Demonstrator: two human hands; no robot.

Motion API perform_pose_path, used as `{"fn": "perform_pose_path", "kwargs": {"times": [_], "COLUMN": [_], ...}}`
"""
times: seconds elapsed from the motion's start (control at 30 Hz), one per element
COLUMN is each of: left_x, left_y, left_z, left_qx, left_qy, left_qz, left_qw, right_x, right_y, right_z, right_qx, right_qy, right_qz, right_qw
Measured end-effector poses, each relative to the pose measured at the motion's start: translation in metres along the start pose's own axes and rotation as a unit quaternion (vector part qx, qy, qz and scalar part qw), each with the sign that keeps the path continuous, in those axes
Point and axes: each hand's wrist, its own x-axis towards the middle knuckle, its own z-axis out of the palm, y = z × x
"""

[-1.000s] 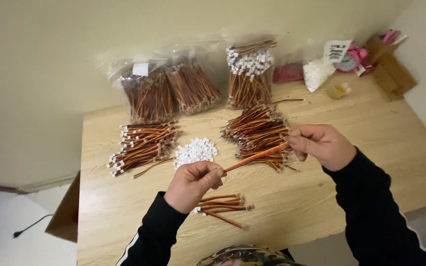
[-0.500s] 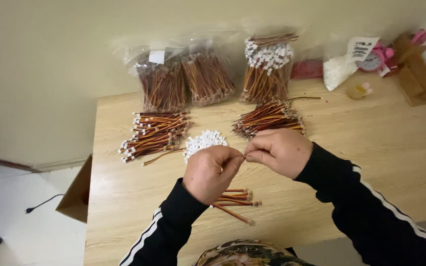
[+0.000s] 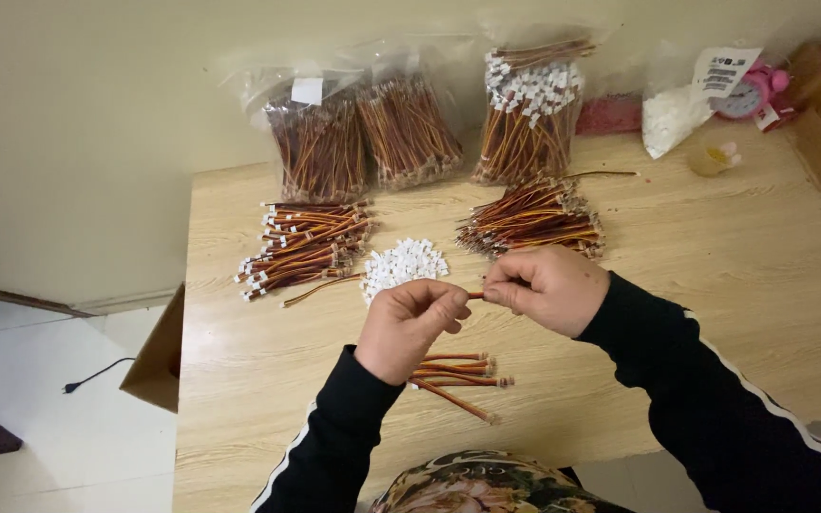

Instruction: Attaching small plastic connectors to the ends of wire bundles at a factory workbench

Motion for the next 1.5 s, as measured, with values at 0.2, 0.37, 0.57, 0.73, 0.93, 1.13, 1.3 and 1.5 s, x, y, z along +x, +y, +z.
{"fn": "perform_pose_path", "kwargs": {"times": [0.2, 0.37, 0.57, 0.73, 0.93, 1.13, 1.3, 1.5], "left_x": [-0.002, -0.010, -0.023, -0.020, -0.005, -0.009, -0.007, 0.020], "left_y": [-0.003, -0.022, -0.108, -0.115, -0.062, -0.064, -0.085, -0.196], "left_z": [0.005, 0.010, 0.005, 0.005, -0.006, -0.016, -0.019, -0.085], "left_qx": [0.025, 0.047, 0.000, -0.013, -0.133, -0.138, -0.112, 0.199], "left_qy": [0.054, 0.082, 0.080, 0.060, -0.001, 0.049, 0.082, 0.159], "left_qz": [0.013, 0.003, -0.117, -0.147, -0.193, -0.185, -0.179, -0.162], "left_qw": [0.998, 0.995, 0.990, 0.987, 0.972, 0.972, 0.974, 0.953], "right_x": [-0.001, 0.003, -0.012, -0.010, 0.007, 0.007, 0.004, -0.002], "right_y": [-0.009, 0.013, 0.065, 0.087, 0.073, 0.071, 0.064, 0.058], "right_z": [0.001, 0.030, 0.081, 0.082, 0.046, 0.047, 0.048, 0.043], "right_qx": [0.010, 0.005, 0.017, 0.074, 0.028, 0.086, 0.054, -0.007], "right_qy": [0.005, -0.004, -0.084, -0.130, -0.068, -0.033, -0.034, -0.034], "right_qz": [-0.001, 0.012, 0.081, 0.099, 0.088, 0.107, 0.111, 0.064], "right_qw": [1.000, 1.000, 0.993, 0.984, 0.993, 0.990, 0.992, 0.997]}}
